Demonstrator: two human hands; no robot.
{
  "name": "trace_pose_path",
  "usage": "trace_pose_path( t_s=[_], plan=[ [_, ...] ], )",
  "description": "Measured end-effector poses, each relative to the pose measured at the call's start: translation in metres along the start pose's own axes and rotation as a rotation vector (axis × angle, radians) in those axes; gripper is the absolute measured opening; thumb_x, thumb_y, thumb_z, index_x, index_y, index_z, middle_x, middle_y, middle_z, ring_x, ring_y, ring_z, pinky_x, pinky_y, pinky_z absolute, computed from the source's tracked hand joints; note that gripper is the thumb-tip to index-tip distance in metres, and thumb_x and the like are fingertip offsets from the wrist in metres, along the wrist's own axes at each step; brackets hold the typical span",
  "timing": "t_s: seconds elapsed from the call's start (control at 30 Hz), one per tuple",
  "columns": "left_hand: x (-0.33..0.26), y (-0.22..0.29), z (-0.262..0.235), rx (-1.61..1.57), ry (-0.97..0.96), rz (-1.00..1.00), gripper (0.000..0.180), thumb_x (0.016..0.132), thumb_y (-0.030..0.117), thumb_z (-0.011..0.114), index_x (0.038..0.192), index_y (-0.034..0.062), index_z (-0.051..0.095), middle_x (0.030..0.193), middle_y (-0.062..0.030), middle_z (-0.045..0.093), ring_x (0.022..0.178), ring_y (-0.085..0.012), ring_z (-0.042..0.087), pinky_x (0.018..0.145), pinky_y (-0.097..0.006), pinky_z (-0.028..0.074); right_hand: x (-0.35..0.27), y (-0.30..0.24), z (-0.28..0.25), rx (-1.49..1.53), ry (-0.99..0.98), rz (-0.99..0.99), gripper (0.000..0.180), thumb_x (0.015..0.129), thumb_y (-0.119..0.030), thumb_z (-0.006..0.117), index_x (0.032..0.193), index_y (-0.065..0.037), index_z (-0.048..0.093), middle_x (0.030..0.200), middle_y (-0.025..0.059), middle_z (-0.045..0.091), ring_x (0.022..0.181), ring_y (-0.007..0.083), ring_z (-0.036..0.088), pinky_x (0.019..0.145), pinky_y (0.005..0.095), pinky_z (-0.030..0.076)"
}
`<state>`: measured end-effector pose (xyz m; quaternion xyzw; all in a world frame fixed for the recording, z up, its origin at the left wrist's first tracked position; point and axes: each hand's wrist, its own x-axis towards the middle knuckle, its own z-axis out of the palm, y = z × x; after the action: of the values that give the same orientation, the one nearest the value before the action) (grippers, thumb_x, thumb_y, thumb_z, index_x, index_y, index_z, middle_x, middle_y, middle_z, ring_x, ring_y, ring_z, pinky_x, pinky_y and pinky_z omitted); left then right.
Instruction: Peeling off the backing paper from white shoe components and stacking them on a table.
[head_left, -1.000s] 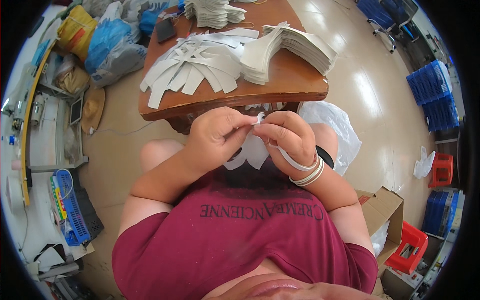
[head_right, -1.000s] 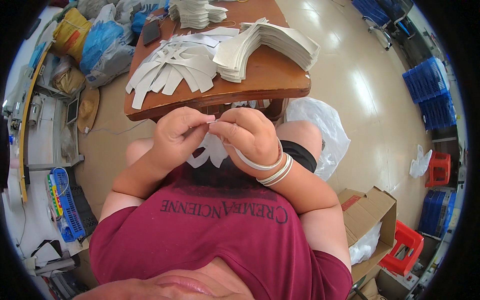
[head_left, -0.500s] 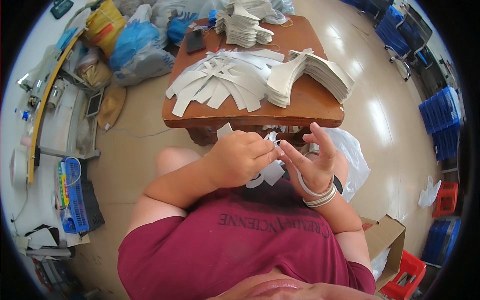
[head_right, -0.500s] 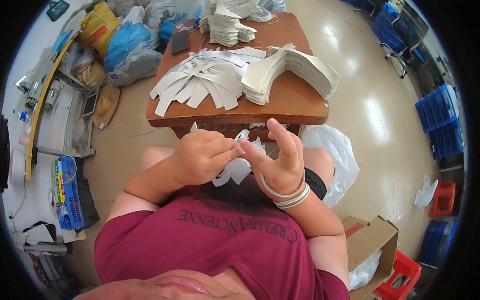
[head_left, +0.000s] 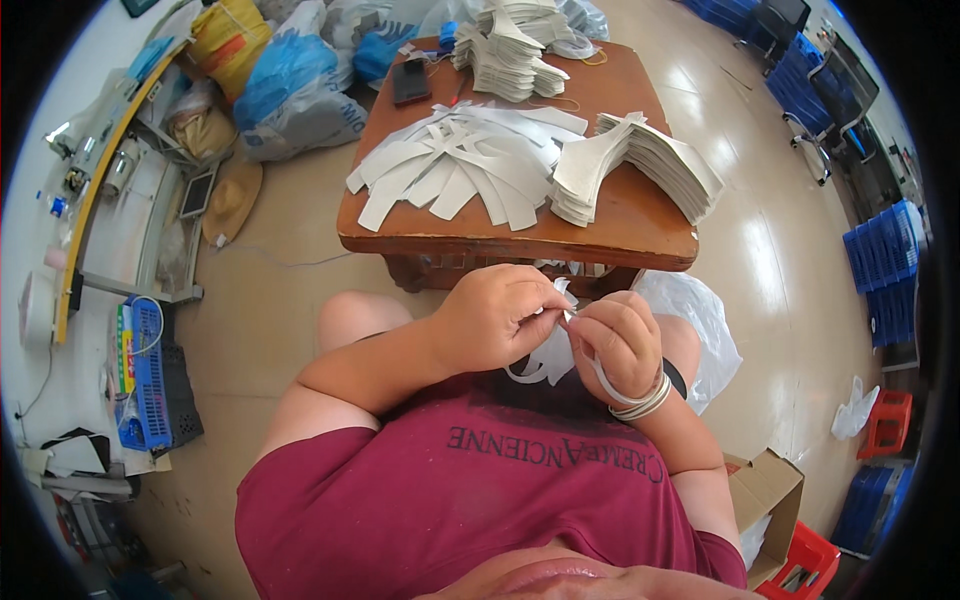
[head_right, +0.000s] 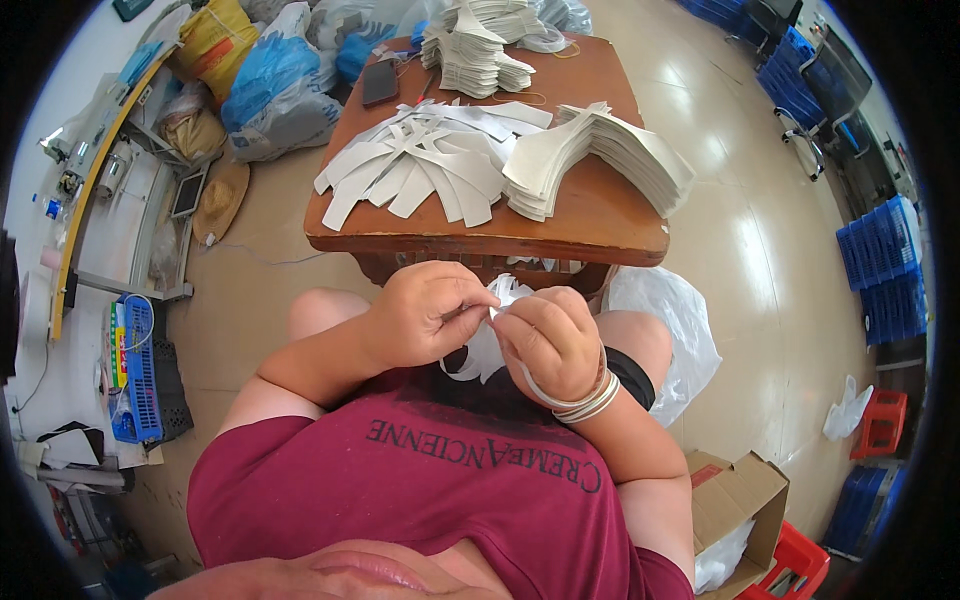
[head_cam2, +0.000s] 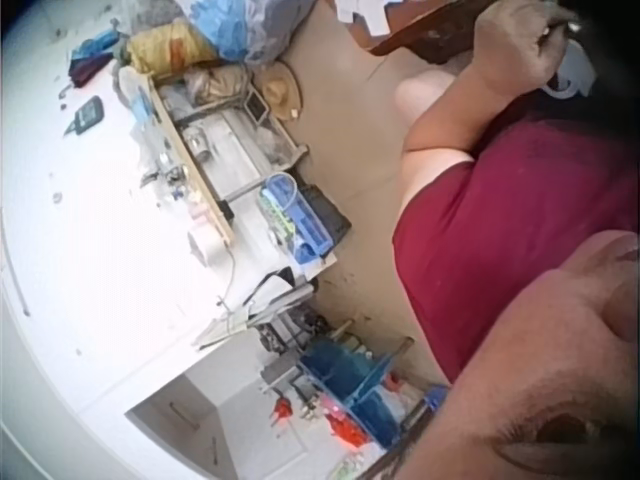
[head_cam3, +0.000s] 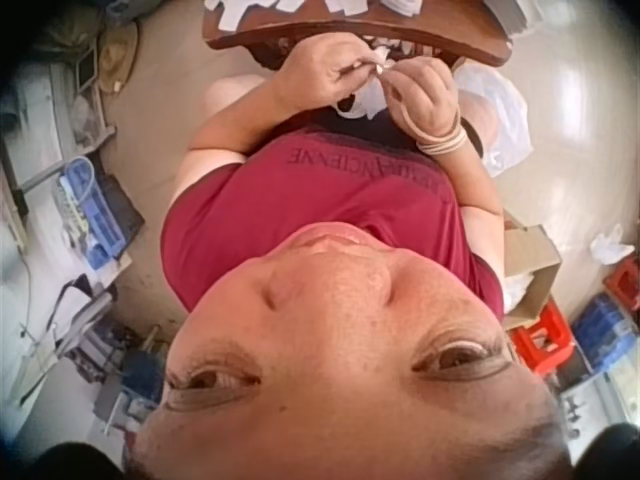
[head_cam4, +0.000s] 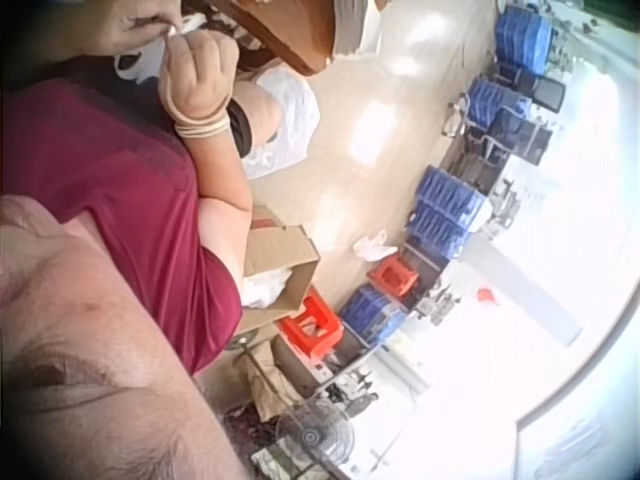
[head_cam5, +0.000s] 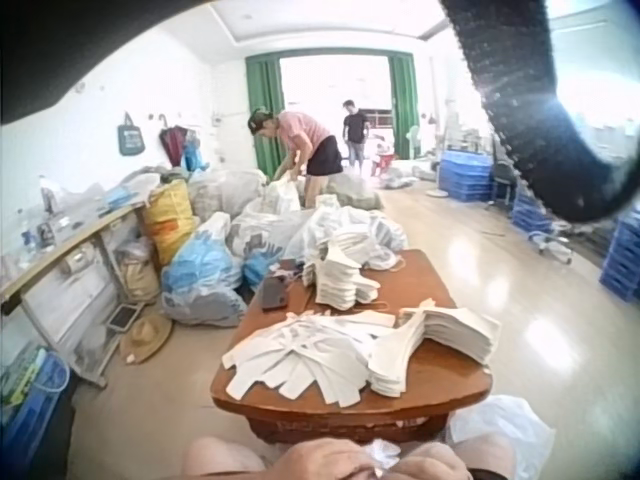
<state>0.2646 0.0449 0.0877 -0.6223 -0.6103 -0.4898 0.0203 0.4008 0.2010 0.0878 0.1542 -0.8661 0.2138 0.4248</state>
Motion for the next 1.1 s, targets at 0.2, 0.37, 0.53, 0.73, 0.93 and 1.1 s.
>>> trace_pose_path(
  t_s=[0.2, 0.37, 0.53, 0.73, 0.93, 1.1],
  plan=[
    [0.002, 0.000, 0.001, -0.076, 0.037, -0.038, 0.015, 0.080, -0.002, 0.070, 0.095, 0.0019, 0.068, 0.083, -0.0121, 0.067, 0.071, -0.0269, 0.065, 0.062, -0.035, 0.052, -0.003, 0.002, 0.006, -0.112, 0.095, -0.002, 0.035, 0.064, 0.006, 0.078, 0.097, -0.001, 0.068, 0.095, 0.0096, 0.064, 0.075, 0.0249, 0.061, 0.066, 0.0362, 0.050],
    [0.004, 0.001, 0.008, -0.043, 0.084, -0.048, 0.012, 0.080, 0.003, 0.070, 0.092, 0.0026, 0.067, 0.084, -0.0122, 0.067, 0.074, -0.0308, 0.065, 0.065, -0.038, 0.053, -0.004, -0.001, 0.012, -0.184, 0.126, 0.007, 0.030, 0.065, 0.006, 0.074, 0.094, 0.000, 0.068, 0.096, 0.0104, 0.064, 0.076, 0.0256, 0.061, 0.067, 0.0368, 0.050],
    [-0.001, 0.001, 0.011, -0.063, 0.139, -0.123, 0.010, 0.082, -0.001, 0.068, 0.092, 0.0013, 0.067, 0.082, -0.0126, 0.066, 0.070, -0.0279, 0.064, 0.062, -0.035, 0.052, 0.001, -0.001, 0.019, -0.207, 0.126, -0.020, 0.029, 0.067, 0.005, 0.074, 0.095, 0.002, 0.068, 0.100, 0.0108, 0.064, 0.078, 0.0256, 0.062, 0.069, 0.0362, 0.051],
    [0.005, 0.009, 0.014, -0.050, 0.121, -0.001, 0.013, 0.084, 0.000, 0.068, 0.096, 0.0034, 0.066, 0.086, -0.0123, 0.067, 0.074, -0.0286, 0.065, 0.067, -0.036, 0.053, 0.000, -0.002, 0.022, -0.230, -0.020, 0.010, 0.024, 0.067, 0.005, 0.073, 0.089, 0.001, 0.068, 0.105, 0.0110, 0.063, 0.084, 0.0259, 0.061, 0.073, 0.0374, 0.051],
    [0.003, 0.005, 0.012, -0.157, 0.273, -0.080, 0.022, 0.082, 0.003, 0.070, 0.102, 0.0033, 0.064, 0.094, -0.0120, 0.065, 0.080, -0.0265, 0.063, 0.072, -0.036, 0.052, -0.001, 0.005, 0.013, -0.131, 0.203, 0.053, 0.032, 0.066, 0.010, 0.073, 0.096, 0.002, 0.067, 0.099, 0.0123, 0.063, 0.080, 0.0285, 0.063, 0.069, 0.0370, 0.052],
    [0.000, -0.001, 0.011, -0.270, 0.017, -0.271, 0.015, 0.086, 0.005, 0.069, 0.100, 0.0021, 0.067, 0.091, -0.0111, 0.066, 0.078, -0.0242, 0.063, 0.070, -0.033, 0.051, -0.004, 0.005, 0.013, -0.135, 0.194, 0.018, 0.034, 0.064, 0.011, 0.074, 0.095, 0.000, 0.068, 0.095, 0.0108, 0.059, 0.078, 0.0270, 0.061, 0.065, 0.0365, 0.051]
  ],
)
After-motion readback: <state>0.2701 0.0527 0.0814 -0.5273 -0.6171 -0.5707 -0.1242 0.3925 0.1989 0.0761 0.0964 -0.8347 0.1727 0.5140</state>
